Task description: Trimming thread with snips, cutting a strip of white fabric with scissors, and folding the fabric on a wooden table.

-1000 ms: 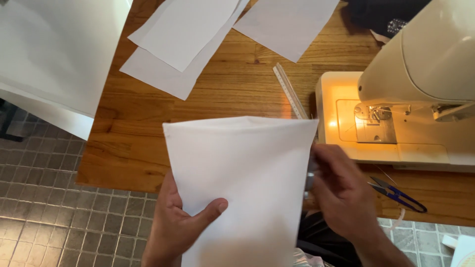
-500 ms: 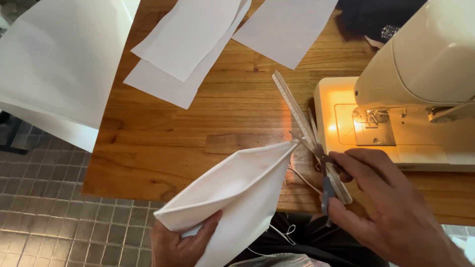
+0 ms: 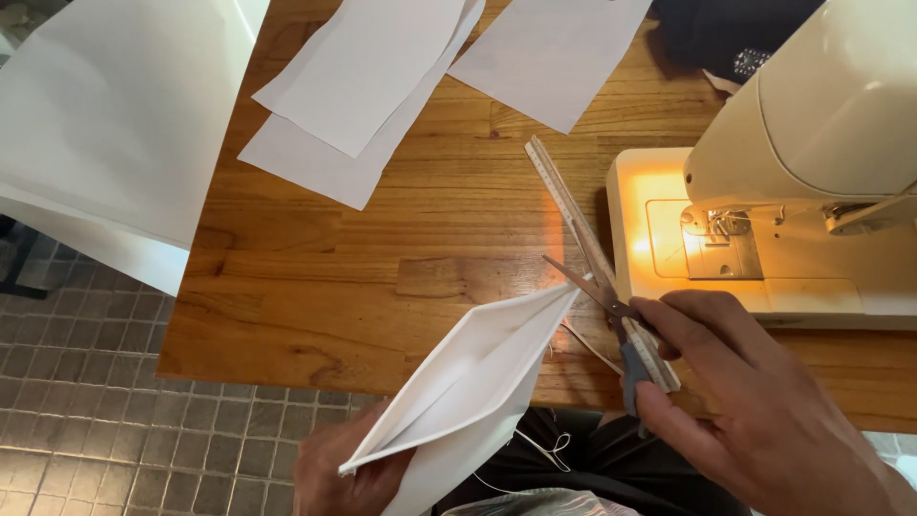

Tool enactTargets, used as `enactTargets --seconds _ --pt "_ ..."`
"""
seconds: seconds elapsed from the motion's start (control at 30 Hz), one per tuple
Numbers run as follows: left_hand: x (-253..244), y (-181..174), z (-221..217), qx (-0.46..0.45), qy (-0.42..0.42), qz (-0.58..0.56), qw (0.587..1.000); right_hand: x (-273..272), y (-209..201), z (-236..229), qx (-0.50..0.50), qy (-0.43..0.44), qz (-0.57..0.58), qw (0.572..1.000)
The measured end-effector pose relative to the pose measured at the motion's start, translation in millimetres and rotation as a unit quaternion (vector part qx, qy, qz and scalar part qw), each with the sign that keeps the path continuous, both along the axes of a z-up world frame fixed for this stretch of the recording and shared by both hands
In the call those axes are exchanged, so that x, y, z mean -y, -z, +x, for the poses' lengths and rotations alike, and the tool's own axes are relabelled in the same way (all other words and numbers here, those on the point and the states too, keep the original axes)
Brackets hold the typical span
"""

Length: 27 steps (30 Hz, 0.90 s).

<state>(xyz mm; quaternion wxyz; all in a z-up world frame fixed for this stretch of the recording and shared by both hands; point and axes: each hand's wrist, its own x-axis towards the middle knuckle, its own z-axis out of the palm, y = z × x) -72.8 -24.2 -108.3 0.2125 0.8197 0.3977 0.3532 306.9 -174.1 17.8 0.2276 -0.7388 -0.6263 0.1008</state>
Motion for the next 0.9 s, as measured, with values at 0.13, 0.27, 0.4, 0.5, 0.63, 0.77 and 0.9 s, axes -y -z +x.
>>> enactTargets --seconds 0.13,0.27,0.4,0.5,0.63,0.77,0.9 --pt "-2.2 -2.7 -1.0 -0.052 0.030 0.002 0.998 -0.2 -5.2 1.5 0.009 -0.029 0.012 0.999" --pt "-4.3 -8.5 1.4 -0.014 0.066 0.025 0.997 7.1 -0.5 12.5 0.026 -0.018 0.030 0.999" --pt "-4.2 1.3 -1.6 0.002 0.052 0.080 0.995 13.0 -8.1 20.1 0.038 0.017 0.040 0.998" --pt "-4.7 7.5 -7.4 -0.098 0.009 -0.060 0.993 15.1 -7.7 23.3 -0.037 0.020 0.043 0.998" --pt "-12.4 -4.1 8.1 -0.045 -0.164 -0.129 0.977 -0.8 7.3 12.3 0.063 0.143 -0.167 0.974" --pt "-43.6 -44.7 15.8 0.037 -0.145 -0.155 0.977 -18.1 56.7 -15.6 0.199 0.107 -0.130 0.965" --pt "-63.6 -85.4 21.0 0.132 -0.079 -0.173 0.973 -61.8 94.0 -16.4 0.351 -0.080 -0.046 0.932"
